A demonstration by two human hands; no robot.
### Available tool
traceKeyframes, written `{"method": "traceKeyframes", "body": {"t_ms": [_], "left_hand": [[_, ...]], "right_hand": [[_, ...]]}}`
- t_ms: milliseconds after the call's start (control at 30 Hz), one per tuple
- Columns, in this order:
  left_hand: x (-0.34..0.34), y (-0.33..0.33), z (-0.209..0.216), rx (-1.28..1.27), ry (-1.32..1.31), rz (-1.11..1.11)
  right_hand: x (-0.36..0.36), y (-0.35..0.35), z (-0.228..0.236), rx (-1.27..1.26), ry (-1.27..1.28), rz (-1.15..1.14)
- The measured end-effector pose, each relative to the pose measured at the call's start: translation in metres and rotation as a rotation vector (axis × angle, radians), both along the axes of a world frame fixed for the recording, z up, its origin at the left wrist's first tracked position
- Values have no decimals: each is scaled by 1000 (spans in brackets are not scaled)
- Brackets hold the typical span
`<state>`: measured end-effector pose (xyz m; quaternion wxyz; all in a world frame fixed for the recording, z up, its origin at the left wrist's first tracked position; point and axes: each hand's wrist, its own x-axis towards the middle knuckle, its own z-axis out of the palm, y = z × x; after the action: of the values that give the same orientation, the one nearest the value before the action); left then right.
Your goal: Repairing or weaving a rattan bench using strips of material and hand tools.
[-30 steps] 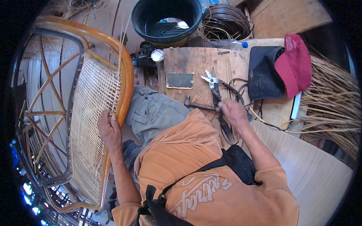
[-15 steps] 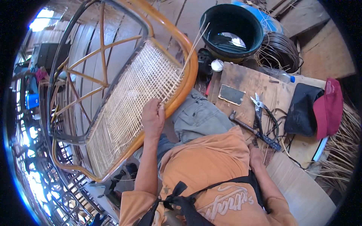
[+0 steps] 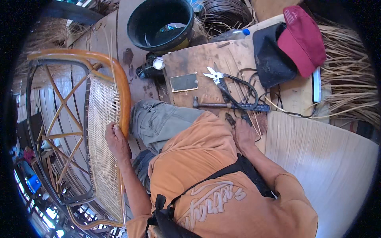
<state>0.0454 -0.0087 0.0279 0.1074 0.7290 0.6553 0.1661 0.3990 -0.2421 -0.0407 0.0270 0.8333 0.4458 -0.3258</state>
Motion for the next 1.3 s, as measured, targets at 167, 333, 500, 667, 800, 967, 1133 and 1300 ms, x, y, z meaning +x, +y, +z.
{"method": "traceKeyframes", "body": {"t_ms": [167,333,500,667,800,967,1133,1300], "left_hand": [[7,-1,1,5,10,35],[8,4,0,39,8,-1],[12,9,4,25,22,21],[11,27,5,37,54,3],[10,33,8,8,45,2],[14,28,11,24,61,12],[14,25,13,36,17,-3],[10,22,14,57,19,2]], "right_hand": [[3,4,-2,69,-21,11],[12,6,2,103,-47,-9],[50,29,23,540,-6,40],[63,65,32,722,52,-37],[41,75,23,603,235,-2],[16,78,11,468,381,142],[-1,98,2,428,298,218],[-7,111,0,364,234,301]]}}
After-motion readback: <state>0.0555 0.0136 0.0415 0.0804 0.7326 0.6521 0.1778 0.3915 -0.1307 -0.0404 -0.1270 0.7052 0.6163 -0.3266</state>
